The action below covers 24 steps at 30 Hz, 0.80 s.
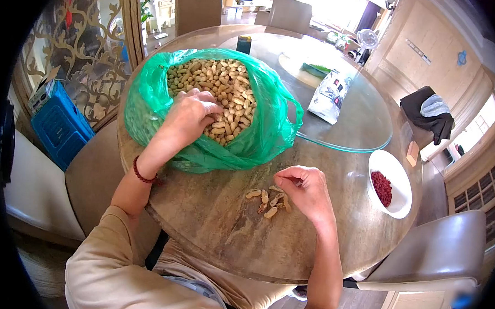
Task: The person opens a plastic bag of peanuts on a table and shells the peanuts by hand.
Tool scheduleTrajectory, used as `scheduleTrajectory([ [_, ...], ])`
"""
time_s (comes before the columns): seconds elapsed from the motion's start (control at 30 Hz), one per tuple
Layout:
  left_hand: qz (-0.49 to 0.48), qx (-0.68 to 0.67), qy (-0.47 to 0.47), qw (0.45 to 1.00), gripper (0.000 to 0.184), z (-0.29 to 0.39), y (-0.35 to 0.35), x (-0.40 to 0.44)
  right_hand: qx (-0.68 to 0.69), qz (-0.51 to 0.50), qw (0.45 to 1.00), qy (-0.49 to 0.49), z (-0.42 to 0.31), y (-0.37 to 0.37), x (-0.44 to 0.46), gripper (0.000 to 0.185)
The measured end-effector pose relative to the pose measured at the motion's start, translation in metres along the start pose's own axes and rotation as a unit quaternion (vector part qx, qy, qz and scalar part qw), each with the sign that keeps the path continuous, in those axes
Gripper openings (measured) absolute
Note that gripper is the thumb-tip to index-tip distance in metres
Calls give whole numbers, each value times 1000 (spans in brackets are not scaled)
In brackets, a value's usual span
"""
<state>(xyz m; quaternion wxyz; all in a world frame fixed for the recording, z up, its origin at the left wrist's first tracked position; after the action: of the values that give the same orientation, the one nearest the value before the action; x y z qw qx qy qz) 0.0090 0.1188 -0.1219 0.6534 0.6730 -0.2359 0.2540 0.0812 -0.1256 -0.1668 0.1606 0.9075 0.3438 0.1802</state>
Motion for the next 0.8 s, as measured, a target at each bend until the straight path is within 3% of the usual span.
scheduleTrajectory([
  [0.17,-21,12,-7,1000,19,0,0,1,7,6,1000,-6,-5,-1,-2,8],
  [0.27,47,-49,-14,998,21,3,10,3,2,18,1000,-3,-8,1,-2,9],
  [0.33,67,-293,80,950,23,9,25,2,10,34,999,7,-10,1,-3,9],
  [0.4,72,-324,41,942,22,22,24,-2,9,43,999,-2,-13,0,-3,9],
  [0.47,17,-596,63,801,20,34,4,-10,7,50,999,-12,-12,-2,-3,10],
  [0.53,-65,-686,85,719,18,54,-2,-14,28,66,997,39,-14,-7,-2,14],
  [0.57,-106,-759,106,633,18,63,-12,-19,29,70,996,35,-15,-10,-2,14],
  [0.6,-159,-783,124,588,16,72,-13,-25,55,67,994,71,-23,-15,-3,17],
  [0.67,-158,-830,121,521,12,86,-19,-33,80,67,989,105,-32,-20,-6,21],
  [0.8,-133,-829,136,526,12,83,-18,-37,95,60,979,171,-38,-22,-9,24],
])
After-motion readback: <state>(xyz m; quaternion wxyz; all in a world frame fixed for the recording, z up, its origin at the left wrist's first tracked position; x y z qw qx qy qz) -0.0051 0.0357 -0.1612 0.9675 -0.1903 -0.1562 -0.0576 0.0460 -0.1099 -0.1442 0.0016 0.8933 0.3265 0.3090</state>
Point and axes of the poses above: each hand's wrist, its own x-axis towards the middle knuckle, its own y-axis out of the back of the hand, z = x × y, the point moved 5 cm from there along x, towards the middle knuckle, and after that the axes turned 8 degrees about x, right-handed, at the moved point
